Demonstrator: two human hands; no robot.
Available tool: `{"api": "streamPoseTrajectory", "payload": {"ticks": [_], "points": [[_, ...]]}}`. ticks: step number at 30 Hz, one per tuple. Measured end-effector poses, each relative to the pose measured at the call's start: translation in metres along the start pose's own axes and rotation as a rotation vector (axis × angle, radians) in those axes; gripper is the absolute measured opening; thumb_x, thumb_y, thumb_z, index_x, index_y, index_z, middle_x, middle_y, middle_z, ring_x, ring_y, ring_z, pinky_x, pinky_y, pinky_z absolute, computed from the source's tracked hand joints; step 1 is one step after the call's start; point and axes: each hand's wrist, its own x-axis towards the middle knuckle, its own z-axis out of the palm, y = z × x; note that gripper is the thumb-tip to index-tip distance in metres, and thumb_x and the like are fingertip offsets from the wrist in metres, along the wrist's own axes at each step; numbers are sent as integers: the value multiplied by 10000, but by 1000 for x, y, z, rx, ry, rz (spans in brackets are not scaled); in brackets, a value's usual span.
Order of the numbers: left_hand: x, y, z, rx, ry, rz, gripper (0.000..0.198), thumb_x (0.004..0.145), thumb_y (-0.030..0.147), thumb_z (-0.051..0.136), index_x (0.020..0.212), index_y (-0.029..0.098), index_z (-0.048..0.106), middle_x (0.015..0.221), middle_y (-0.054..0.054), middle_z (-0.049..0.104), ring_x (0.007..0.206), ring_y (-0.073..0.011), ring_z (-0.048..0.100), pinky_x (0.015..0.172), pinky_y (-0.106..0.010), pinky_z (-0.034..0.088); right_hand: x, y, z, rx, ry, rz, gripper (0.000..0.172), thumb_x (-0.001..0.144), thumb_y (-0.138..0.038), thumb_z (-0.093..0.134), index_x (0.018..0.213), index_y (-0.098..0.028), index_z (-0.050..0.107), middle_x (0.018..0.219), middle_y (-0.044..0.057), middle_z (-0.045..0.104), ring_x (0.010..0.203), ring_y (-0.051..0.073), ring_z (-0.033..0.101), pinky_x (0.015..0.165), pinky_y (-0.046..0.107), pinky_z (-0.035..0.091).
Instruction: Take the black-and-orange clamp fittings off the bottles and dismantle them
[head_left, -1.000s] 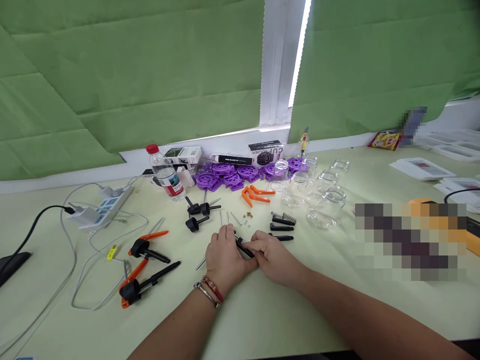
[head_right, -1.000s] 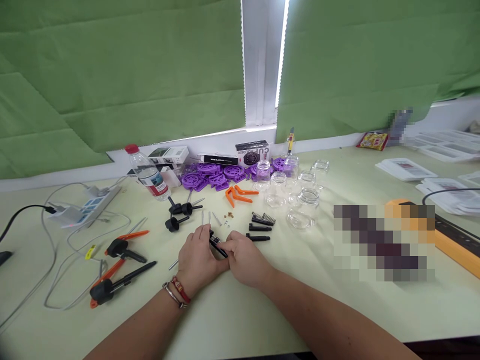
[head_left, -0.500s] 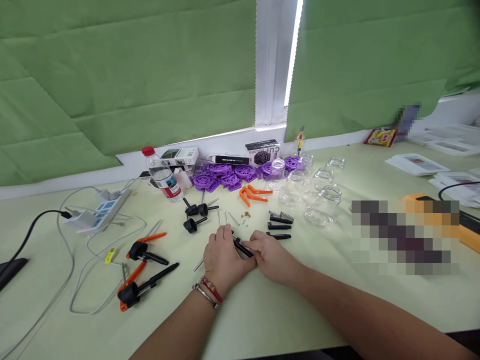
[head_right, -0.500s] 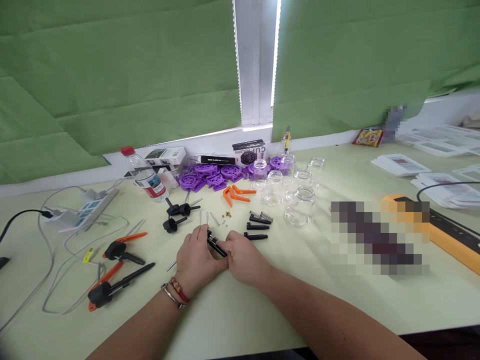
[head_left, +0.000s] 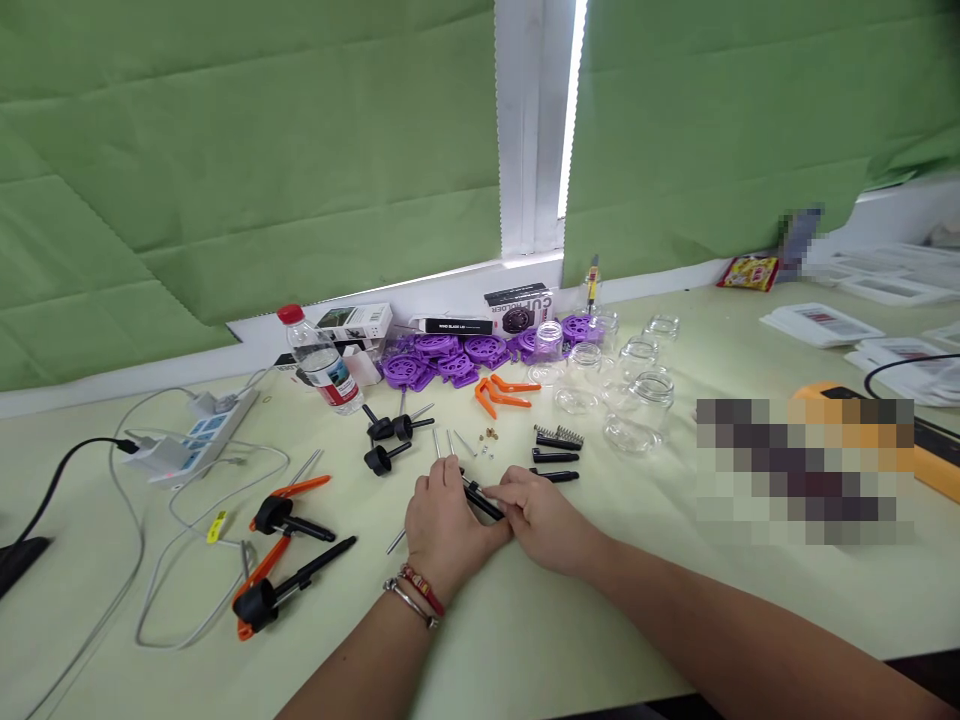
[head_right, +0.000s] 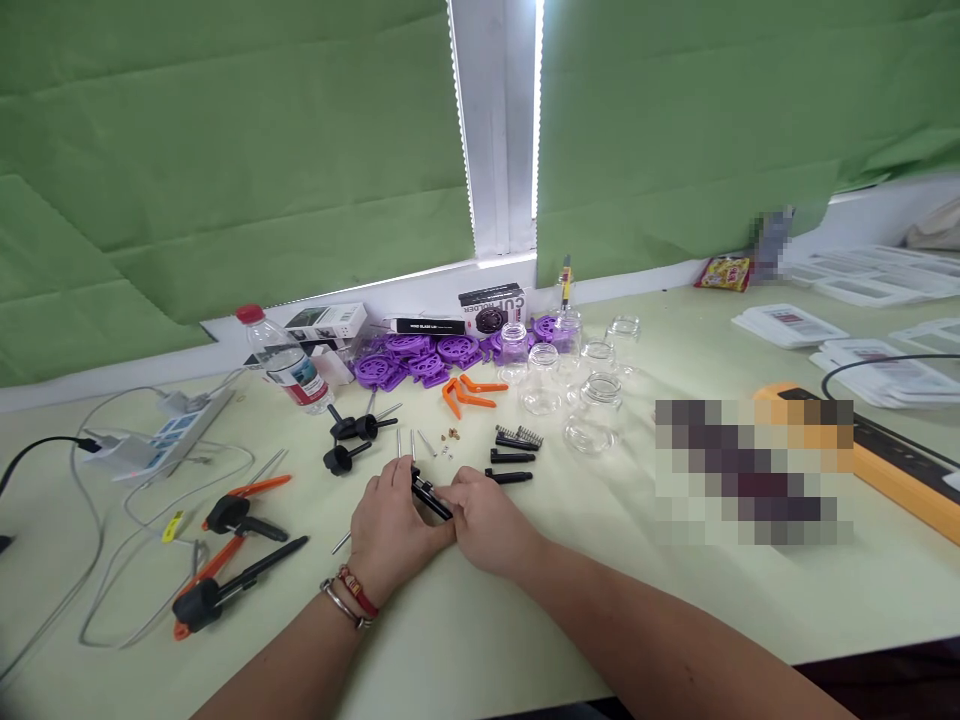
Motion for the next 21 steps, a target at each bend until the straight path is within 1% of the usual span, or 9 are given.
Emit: {"api": "streamPoseTrajectory", "payload": {"ticks": [2, 5, 6, 9, 10, 13, 16, 18, 21], "points": [[0, 0, 0, 4, 1, 2, 801, 612, 582, 583, 1265, 156, 403, 1239, -128, 510, 1036, -303, 509, 827, -377, 406, 0, 1, 1, -2, 15, 13, 319, 813, -45, 399, 932, -169, 667, 790, 46, 505, 708, 146, 525, 652, 262, 424], [0, 1, 0, 3, 6, 8, 799, 614, 589, 577, 1259, 150, 409, 1227, -126, 517, 1019, -296, 509, 829, -376, 407, 0, 2, 1, -11, 0, 13, 297, 820, -56, 401, 864, -164, 675, 778, 48, 505, 716, 152, 529, 662, 270, 425], [0, 1, 1, 0, 12, 12, 802, 617, 596, 571, 1260, 145, 409, 1225, -127, 517, 1019, -293, 507, 837, -376, 406, -1, 3, 0, -9, 10, 26, 295, 828, -68, 401, 887, -164, 674, 792, 51, 511, 725, 155, 531, 673, 275, 428], [-1, -2, 1, -7, 19, 18, 849, 604, 636, 566, 1272, 138, 400, 1240, -132, 501, 1045, -294, 493, 863, -378, 401, -5, 1, -4, -23, 56, 89, 309, 853, -109, 399, 1039, -160, 640, 843, 64, 529, 747, 165, 535, 692, 292, 435], [-1, -4, 1, -6, 14, 16, 871, 590, 647, 571, 1276, 140, 396, 1246, -133, 495, 1054, -297, 490, 867, -379, 400, -7, 0, -6, -42, 55, 102, 312, 857, -117, 396, 1055, -159, 633, 849, 66, 531, 744, 165, 536, 687, 293, 434], [-2, -10, -4, 13, -19, 10, 923, 552, 667, 591, 1288, 150, 386, 1252, -134, 486, 1065, -309, 484, 862, -384, 399, -12, -3, -8, -133, 11, 97, 316, 859, -118, 383, 1039, -164, 638, 862, 68, 537, 727, 157, 542, 657, 278, 421], [-4, -17, -13, 51, -29, 7, 940, 550, 653, 602, 1314, 157, 367, 1251, -135, 478, 1066, -317, 475, 849, -386, 396, -15, -5, -6, -257, -54, 68, 333, 853, -110, 377, 1058, -185, 629, 877, 61, 543, 701, 140, 549, 613, 253, 393], [-5, -18, -17, 79, -28, 9, 911, 560, 643, 603, 1309, 173, 385, 1260, -134, 460, 1061, -320, 468, 831, -386, 396, -16, -6, -4, -368, -112, 41, 333, 841, -107, 386, 1051, -209, 624, 873, 50, 545, 671, 131, 548, 574, 244, 363], [-5, -19, -19, 101, -38, 27, 827, 567, 653, 598, 1250, 207, 462, 1260, -130, 440, 1041, -320, 463, 798, -383, 391, -14, -8, 0, -549, -177, 25, 338, 811, -113, 423, 1080, -226, 594, 878, 42, 551, 619, 125, 542, 515, 243, 306]]}}
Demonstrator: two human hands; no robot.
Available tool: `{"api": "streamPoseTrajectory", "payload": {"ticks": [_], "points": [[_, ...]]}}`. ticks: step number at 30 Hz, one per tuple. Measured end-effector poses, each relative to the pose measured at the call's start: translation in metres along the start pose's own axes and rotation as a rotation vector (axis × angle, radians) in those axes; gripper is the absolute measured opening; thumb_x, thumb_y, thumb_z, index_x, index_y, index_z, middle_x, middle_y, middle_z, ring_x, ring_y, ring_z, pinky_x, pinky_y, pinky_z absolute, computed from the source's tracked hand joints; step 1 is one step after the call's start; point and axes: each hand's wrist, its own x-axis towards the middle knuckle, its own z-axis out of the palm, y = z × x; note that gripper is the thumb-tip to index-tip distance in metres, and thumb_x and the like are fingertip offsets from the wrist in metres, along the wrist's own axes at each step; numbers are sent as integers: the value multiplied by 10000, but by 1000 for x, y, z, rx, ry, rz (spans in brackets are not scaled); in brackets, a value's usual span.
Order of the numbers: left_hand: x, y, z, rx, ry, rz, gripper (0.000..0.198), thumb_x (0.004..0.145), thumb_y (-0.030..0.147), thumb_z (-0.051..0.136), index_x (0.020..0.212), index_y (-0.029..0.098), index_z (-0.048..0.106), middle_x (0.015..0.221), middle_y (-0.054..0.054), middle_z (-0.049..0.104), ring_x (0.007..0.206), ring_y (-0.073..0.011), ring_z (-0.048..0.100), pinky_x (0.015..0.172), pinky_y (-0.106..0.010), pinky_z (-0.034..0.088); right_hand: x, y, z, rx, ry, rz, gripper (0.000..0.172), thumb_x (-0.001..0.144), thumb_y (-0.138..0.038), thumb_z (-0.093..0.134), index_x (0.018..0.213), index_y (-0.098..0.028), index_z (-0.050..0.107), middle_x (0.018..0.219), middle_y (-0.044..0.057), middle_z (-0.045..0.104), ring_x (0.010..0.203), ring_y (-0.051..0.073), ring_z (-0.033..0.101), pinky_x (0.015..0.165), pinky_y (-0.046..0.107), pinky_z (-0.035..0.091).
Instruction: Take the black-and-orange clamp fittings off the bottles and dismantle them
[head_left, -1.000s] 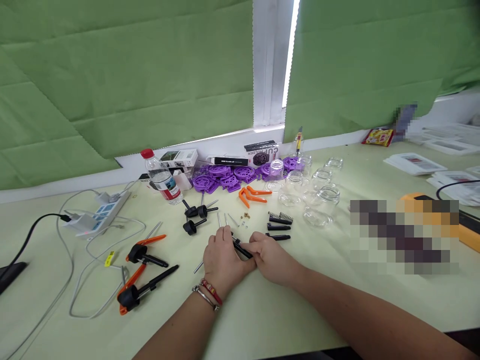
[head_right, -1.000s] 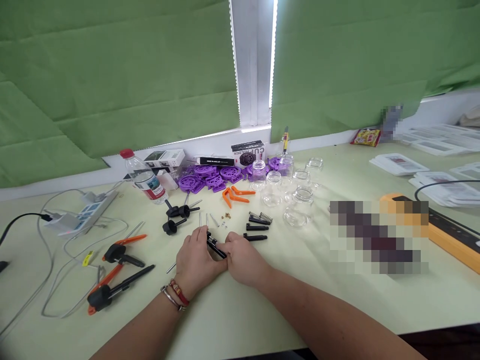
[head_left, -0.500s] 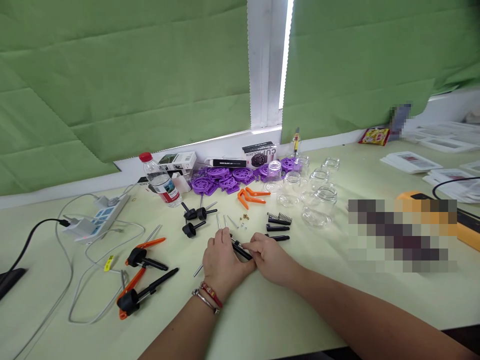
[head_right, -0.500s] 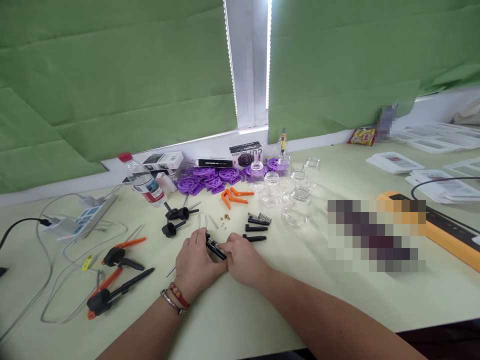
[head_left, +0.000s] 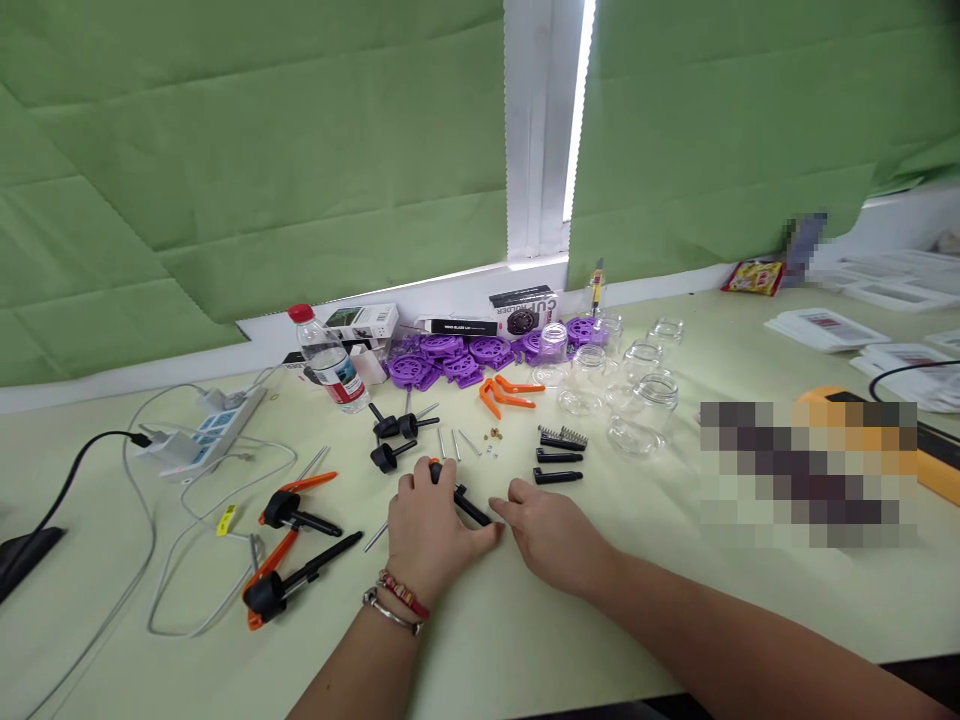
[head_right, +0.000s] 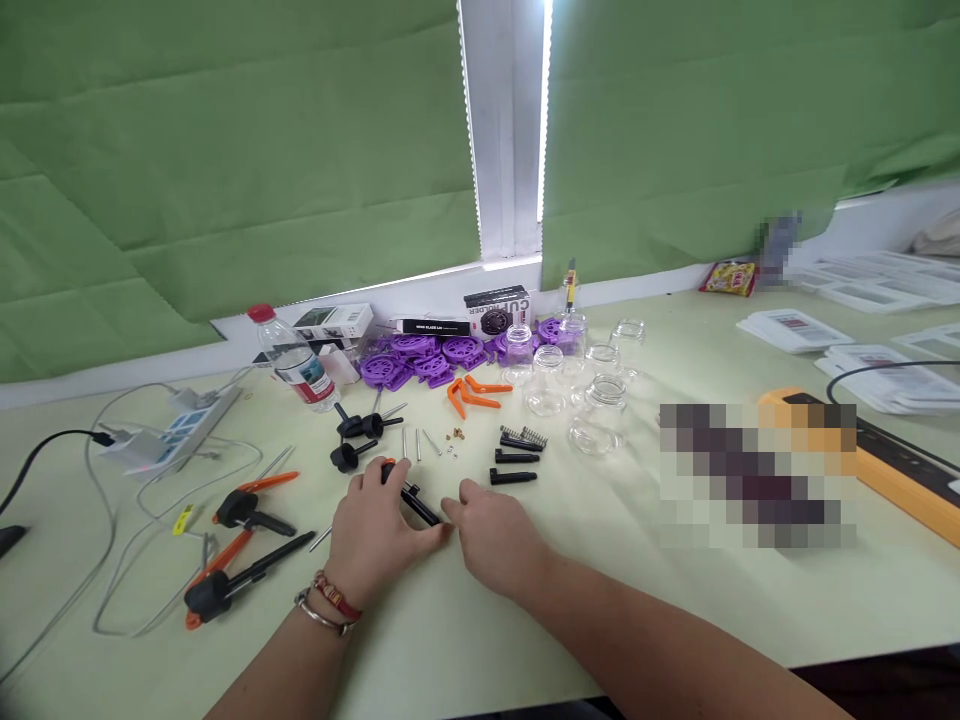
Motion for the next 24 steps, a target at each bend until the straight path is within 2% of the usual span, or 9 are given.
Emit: {"api": "streamPoseTrajectory", "payload": {"ticks": [3, 7, 11, 14, 16, 17, 18, 20, 24], "points": [[0, 0, 1, 10, -4, 18, 745, 559, 663, 599, 1153, 217, 539, 1240, -129, 436, 1017, -318, 461, 778, -382, 382, 9, -4, 0, -131, -49, 50, 447, 757, -113, 480, 1192, -209, 519, 923, 60, 561, 590, 127, 551, 477, 247, 270], [-2, -1, 1, 30, -21, 33, 647, 545, 688, 582, 978, 208, 603, 1212, -133, 432, 990, -322, 454, 738, -380, 378, 28, -7, -5, -186, -95, 116, 539, 709, -136, 547, 1240, -192, 470, 959, 80, 560, 644, 162, 591, 487, 246, 306], [-4, -3, 0, 34, -33, 37, 676, 530, 710, 568, 968, 195, 596, 1134, -136, 458, 958, -322, 459, 709, -381, 381, 39, -6, -9, -205, -105, 180, 574, 720, -110, 538, 1282, -176, 440, 983, 99, 568, 704, 187, 613, 521, 253, 345], [-5, -4, 2, 19, -49, 25, 704, 517, 726, 561, 972, 189, 590, 1113, -137, 461, 946, -322, 463, 693, -379, 385, 33, -7, -12, -134, -91, 184, 609, 735, -104, 528, 1328, -162, 401, 998, 105, 582, 726, 191, 609, 547, 254, 354], [-6, -4, 3, 15, -55, 20, 698, 532, 730, 542, 969, 188, 588, 1096, -134, 463, 932, -318, 467, 686, -379, 387, 26, -10, -14, -23, -70, 166, 417, 808, -141, 471, 1223, -156, 511, 950, 94, 595, 734, 177, 600, 582, 250, 366], [-6, -4, 3, 18, -57, 16, 673, 553, 719, 531, 964, 189, 588, 1085, -132, 464, 921, -314, 469, 683, -378, 387, 23, -13, -15, 48, -69, 142, 300, 849, -168, 429, 1103, -157, 587, 907, 83, 599, 733, 164, 594, 600, 245, 371], [-6, -4, 3, 24, -58, 9, 640, 580, 699, 520, 960, 189, 587, 1075, -130, 466, 910, -308, 472, 678, -376, 387, 20, -15, -15, 117, -72, 116, 264, 880, -189, 387, 961, -159, 636, 861, 71, 597, 732, 151, 587, 616, 238, 374], [-7, -3, 3, 35, -68, -12, 576, 624, 650, 508, 958, 188, 585, 1058, -127, 469, 892, -297, 475, 665, -366, 390, 18, -20, -14, 220, -83, 81, 313, 895, -220, 370, 761, -162, 647, 800, 52, 588, 732, 133, 574, 631, 223, 371], [-6, -7, 1, 11, -98, -44, 615, 604, 681, 519, 974, 193, 585, 1099, -130, 462, 908, -295, 477, 619, -332, 406, 24, -22, -11, 230, -58, 120, 189, 818, -224, 492, 744, -167, 657, 823, 41, 586, 752, 138, 569, 585, 224, 337]]}}
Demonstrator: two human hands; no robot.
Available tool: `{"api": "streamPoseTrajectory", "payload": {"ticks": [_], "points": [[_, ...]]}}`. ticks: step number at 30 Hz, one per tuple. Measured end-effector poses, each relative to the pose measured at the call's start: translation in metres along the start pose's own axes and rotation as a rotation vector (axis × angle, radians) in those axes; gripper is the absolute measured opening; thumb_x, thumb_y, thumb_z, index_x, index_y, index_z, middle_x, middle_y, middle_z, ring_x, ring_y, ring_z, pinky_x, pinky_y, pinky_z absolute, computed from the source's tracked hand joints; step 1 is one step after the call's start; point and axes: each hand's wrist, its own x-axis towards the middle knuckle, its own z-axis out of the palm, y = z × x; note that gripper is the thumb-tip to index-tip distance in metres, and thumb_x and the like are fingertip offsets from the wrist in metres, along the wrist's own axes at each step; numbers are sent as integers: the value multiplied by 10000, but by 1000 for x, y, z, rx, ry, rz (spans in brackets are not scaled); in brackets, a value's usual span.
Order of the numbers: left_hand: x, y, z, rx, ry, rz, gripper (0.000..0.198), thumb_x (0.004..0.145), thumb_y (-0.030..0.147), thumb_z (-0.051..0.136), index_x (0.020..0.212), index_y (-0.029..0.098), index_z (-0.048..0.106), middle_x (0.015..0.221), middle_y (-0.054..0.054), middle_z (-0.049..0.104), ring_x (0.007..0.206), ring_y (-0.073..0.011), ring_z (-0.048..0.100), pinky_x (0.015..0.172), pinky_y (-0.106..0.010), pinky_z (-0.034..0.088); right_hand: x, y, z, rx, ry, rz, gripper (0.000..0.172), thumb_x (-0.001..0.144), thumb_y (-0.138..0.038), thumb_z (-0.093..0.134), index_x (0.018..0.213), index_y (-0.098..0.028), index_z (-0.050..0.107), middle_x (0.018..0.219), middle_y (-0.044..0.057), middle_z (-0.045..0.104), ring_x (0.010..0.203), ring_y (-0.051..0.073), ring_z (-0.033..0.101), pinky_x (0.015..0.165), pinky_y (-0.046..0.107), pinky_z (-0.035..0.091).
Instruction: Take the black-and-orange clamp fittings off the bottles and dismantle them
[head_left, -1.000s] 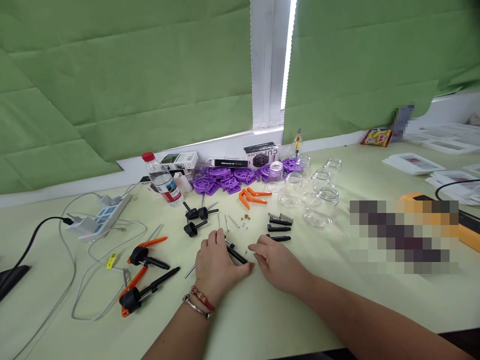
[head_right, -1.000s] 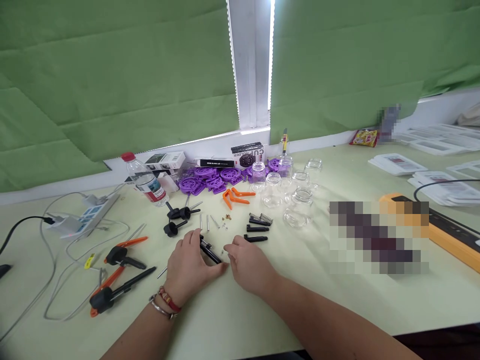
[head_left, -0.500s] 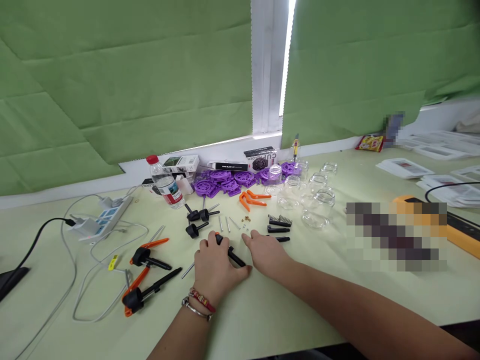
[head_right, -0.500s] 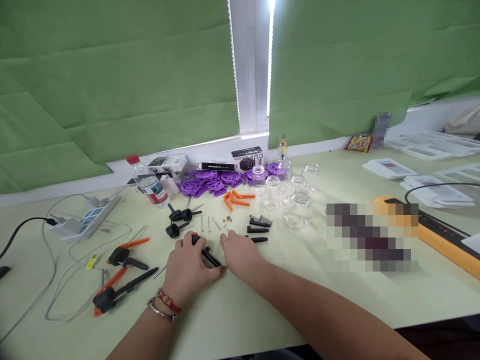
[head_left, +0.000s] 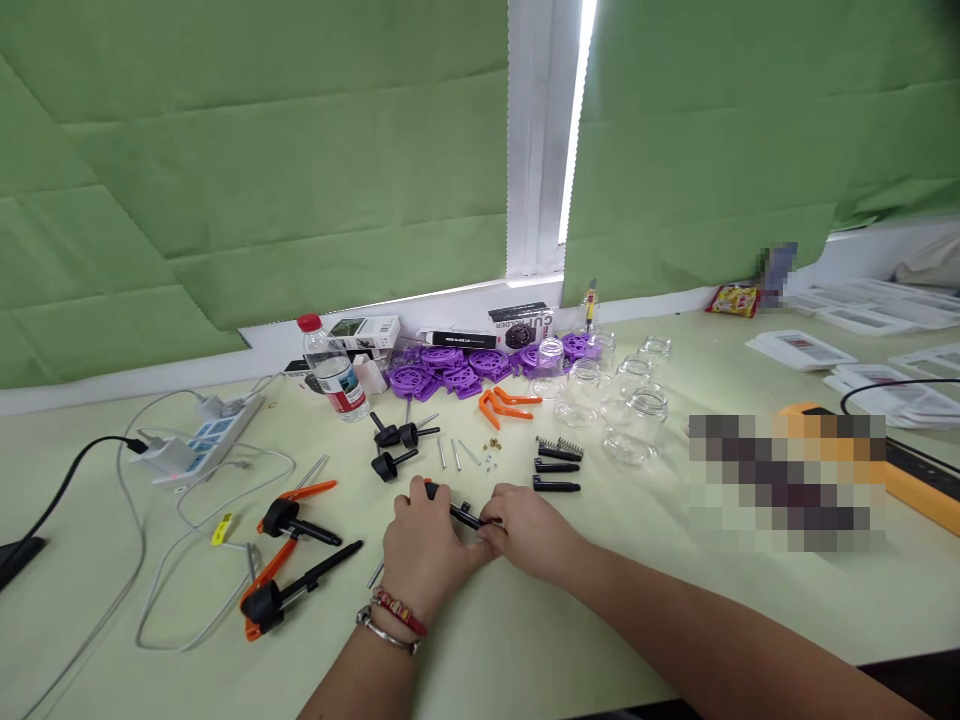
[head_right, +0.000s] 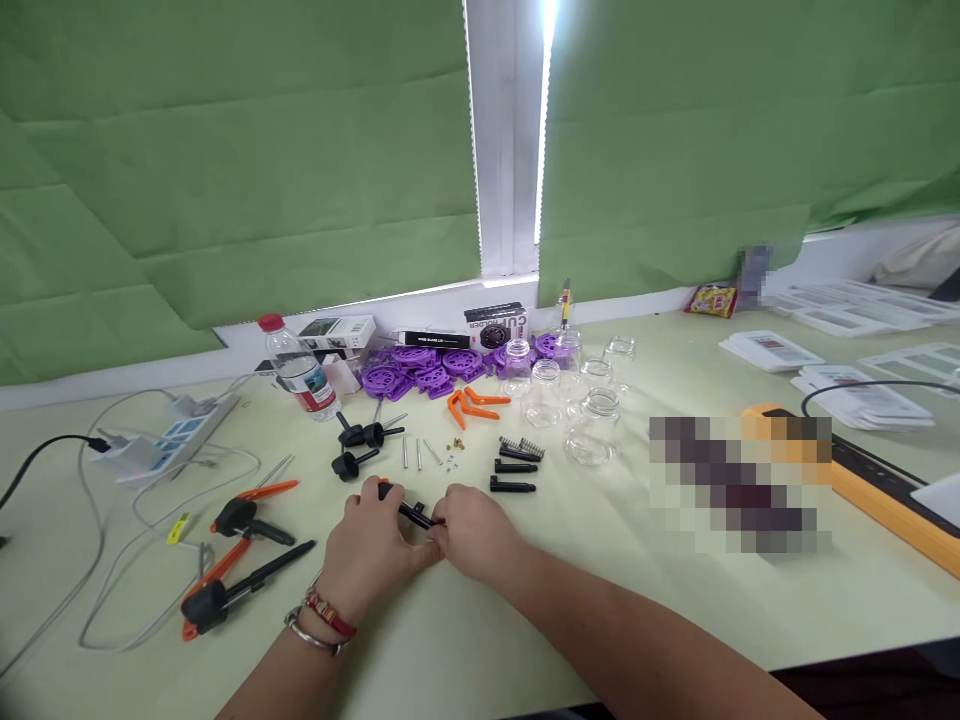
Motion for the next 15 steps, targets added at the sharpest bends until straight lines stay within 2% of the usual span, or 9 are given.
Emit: {"api": "streamPoseTrajectory", "payload": {"ticks": [5, 9, 12, 15], "points": [[5, -11, -4, -1, -10, -32, 730, 602, 742, 509, 1091, 206, 586, 1228, -152, 441, 979, -325, 490, 671, -366, 435, -7, 12, -6, -115, 21, 33, 202, 809, -200, 469, 705, -146, 634, 819, 58, 594, 690, 145, 559, 553, 250, 304], [7, -15, -4, 51, 17, -24, 763, 613, 711, 564, 1188, 209, 571, 1298, -202, 429, 1051, -371, 499, 811, -449, 406, -27, 30, -16, 36, 64, 53, 181, 808, -203, 464, 727, -174, 623, 815, 36, 601, 740, 149, 552, 592, 238, 337], [6, -14, -3, 65, 125, 12, 753, 617, 638, 637, 1221, 194, 566, 1338, -233, 406, 1221, -437, 364, 908, -508, 342, -39, 42, -20, 173, 105, 79, 148, 805, -235, 481, 768, -190, 616, 804, 19, 602, 698, 136, 531, 589, 231, 351], [3, -5, -5, -5, 295, 119, 583, 723, 517, 617, 1193, 175, 587, 1339, -214, 427, 1292, -420, 277, 971, -532, 285, -43, 52, -18, 302, 125, 158, 168, 828, -290, 462, 801, -197, 600, 708, -4, 580, 595, 117, 482, 531, 222, 333]]}}
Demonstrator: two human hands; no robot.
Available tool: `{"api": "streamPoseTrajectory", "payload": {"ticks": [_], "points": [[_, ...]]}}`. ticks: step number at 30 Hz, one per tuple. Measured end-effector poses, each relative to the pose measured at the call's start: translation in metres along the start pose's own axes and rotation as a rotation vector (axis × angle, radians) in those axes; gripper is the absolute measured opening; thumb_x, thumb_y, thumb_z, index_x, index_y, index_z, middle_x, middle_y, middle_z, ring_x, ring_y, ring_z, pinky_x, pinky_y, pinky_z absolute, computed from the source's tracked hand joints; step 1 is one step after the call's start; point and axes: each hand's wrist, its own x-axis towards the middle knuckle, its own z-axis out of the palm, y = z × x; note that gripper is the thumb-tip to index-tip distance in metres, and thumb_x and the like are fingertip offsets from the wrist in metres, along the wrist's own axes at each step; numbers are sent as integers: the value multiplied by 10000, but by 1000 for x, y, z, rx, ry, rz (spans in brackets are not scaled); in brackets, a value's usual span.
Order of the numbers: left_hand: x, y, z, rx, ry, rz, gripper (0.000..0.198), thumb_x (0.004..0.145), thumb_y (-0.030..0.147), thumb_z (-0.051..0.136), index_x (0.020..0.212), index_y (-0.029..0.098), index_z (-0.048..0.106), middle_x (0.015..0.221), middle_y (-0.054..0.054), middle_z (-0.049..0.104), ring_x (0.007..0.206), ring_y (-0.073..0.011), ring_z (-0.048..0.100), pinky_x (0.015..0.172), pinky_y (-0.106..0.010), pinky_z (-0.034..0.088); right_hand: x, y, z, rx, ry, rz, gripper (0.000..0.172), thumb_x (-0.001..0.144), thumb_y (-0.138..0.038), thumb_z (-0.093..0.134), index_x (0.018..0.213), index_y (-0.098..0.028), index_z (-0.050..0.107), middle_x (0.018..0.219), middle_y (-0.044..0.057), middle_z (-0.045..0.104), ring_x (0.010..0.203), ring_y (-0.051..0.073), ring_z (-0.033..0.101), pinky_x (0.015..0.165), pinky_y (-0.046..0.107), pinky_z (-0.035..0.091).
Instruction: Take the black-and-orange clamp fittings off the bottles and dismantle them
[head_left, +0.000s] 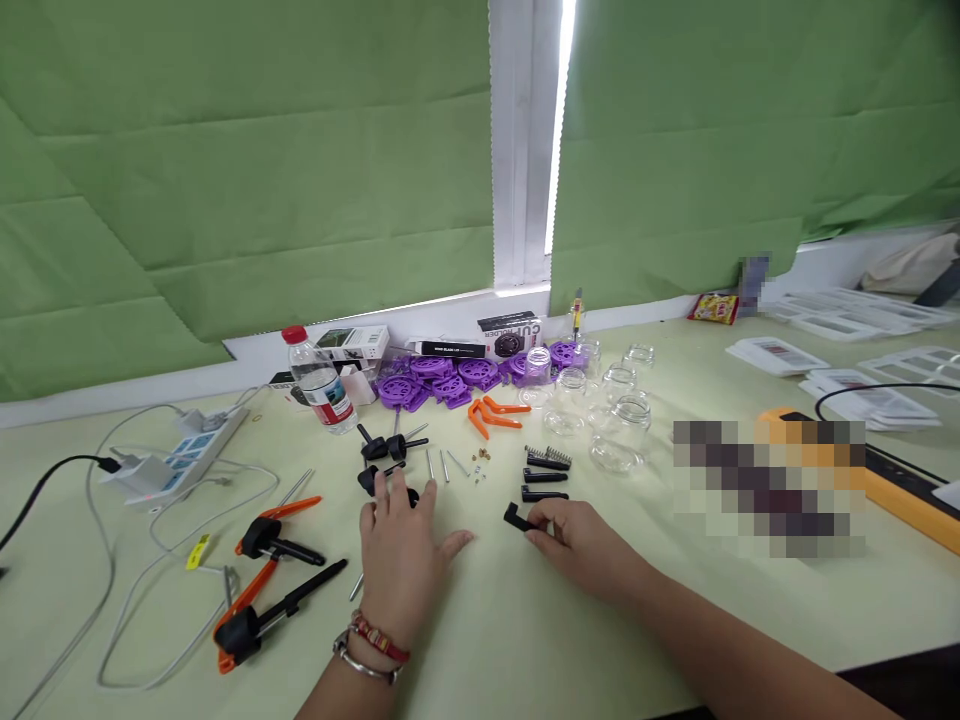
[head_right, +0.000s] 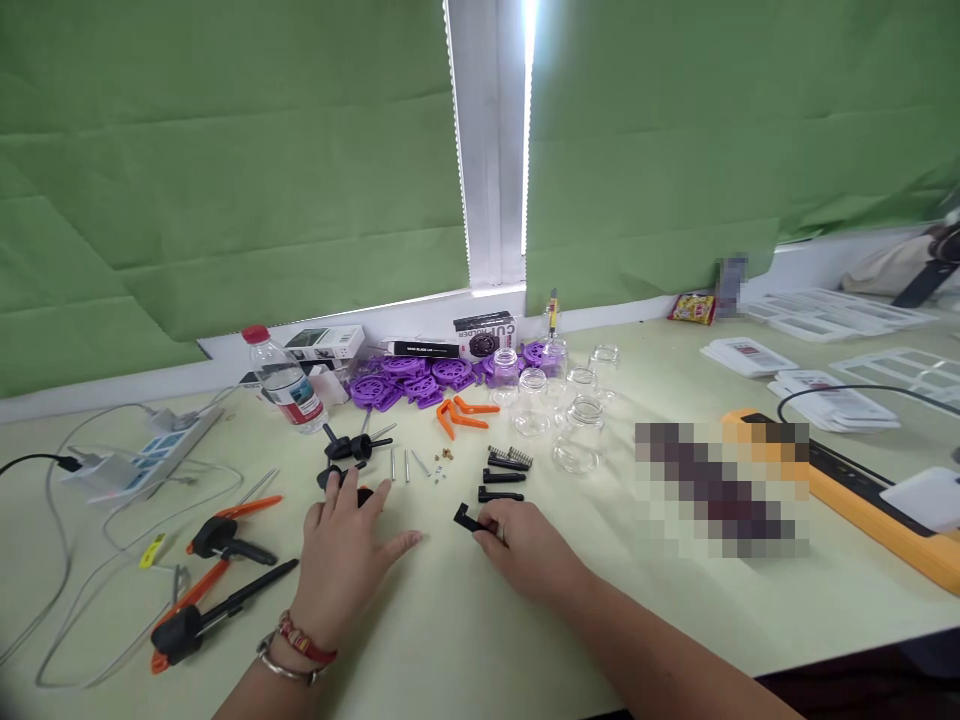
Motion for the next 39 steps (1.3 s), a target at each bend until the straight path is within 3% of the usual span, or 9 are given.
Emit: {"api": "streamPoseTrajectory", "payload": {"ticks": [2, 4, 7, 9, 13, 22, 27, 31, 39], "points": [[-1, 10, -1, -156, 86, 88, 401, 824, 408, 525, 1137, 172, 611, 1293, -182, 483, 1266, -359, 342, 1002, -510, 273, 1, 5, 1, 63, 5, 33, 192, 846, -318, 439, 824, -202, 591, 642, -21, 549, 543, 108, 440, 498, 217, 311], [-3, 22, 2, -416, 83, 108, 314, 873, 345, 438, 1058, 168, 620, 1184, -158, 558, 1148, -297, 473, 962, -461, 348, 2, 8, 2, 92, 12, 20, 195, 852, -327, 435, 838, -203, 585, 623, -30, 534, 523, 103, 415, 489, 217, 304], [-4, 41, 12, -947, -194, -98, 300, 883, 391, 391, 967, 168, 573, 887, -96, 624, 756, -195, 603, 647, -323, 474, 1, 6, 2, 74, 35, -62, 179, 854, -304, 439, 822, -204, 584, 636, -28, 540, 546, 110, 435, 510, 222, 324], [-3, 50, 19, -1290, -438, -322, 310, 874, 439, 383, 885, 168, 534, 725, -42, 590, 550, -141, 558, 448, -246, 389, -1, 1, 1, 36, 64, -130, 170, 854, -277, 442, 812, -204, 590, 674, -16, 562, 605, 125, 482, 555, 230, 361], [4, 55, 26, -1711, -610, -563, 237, 857, 380, 436, 830, 155, 505, 623, -15, 560, 502, -115, 548, 424, -204, 344, -6, -7, -1, -29, 95, -244, 180, 863, -217, 436, 853, -205, 615, 796, 23, 594, 739, 150, 546, 661, 255, 418], [10, 46, 18, -1856, -728, -698, 146, 872, 196, 421, 859, 115, 542, 744, -94, 649, 572, -143, 627, 498, -221, 436, -4, -2, -2, 28, 200, -314, 243, 906, -270, 416, 1034, -216, 615, 966, 66, 608, 804, 155, 580, 710, 267, 469], [10, 45, 19, -1888, -723, -724, 97, 851, 161, 496, 848, 98, 570, 789, -105, 654, 673, -175, 663, 594, -262, 500, 1, 7, 0, 118, 222, -224, 231, 878, -315, 457, 988, -206, 628, 925, 53, 655, 827, 174, 603, 751, 291, 482], [11, 42, 19, -1878, -670, -776, 90, 817, 79, 513, 865, 93, 587, 796, -108, 656, 737, -183, 672, 678, -288, 526, 7, 14, 1, 252, 211, -42, 250, 850, -362, 488, 967, -203, 641, 927, 43, 678, 839, 184, 615, 762, 301, 488], [10, 41, 20, -1838, -576, -786, 120, 807, 34, 475, 834, 100, 571, 833, -125, 660, 737, -176, 673, 673, -287, 537, 12, 18, 0, 315, 167, 82, 280, 830, -402, 488, 905, -190, 655, 814, 28, 669, 764, 177, 601, 685, 284, 478]]}}
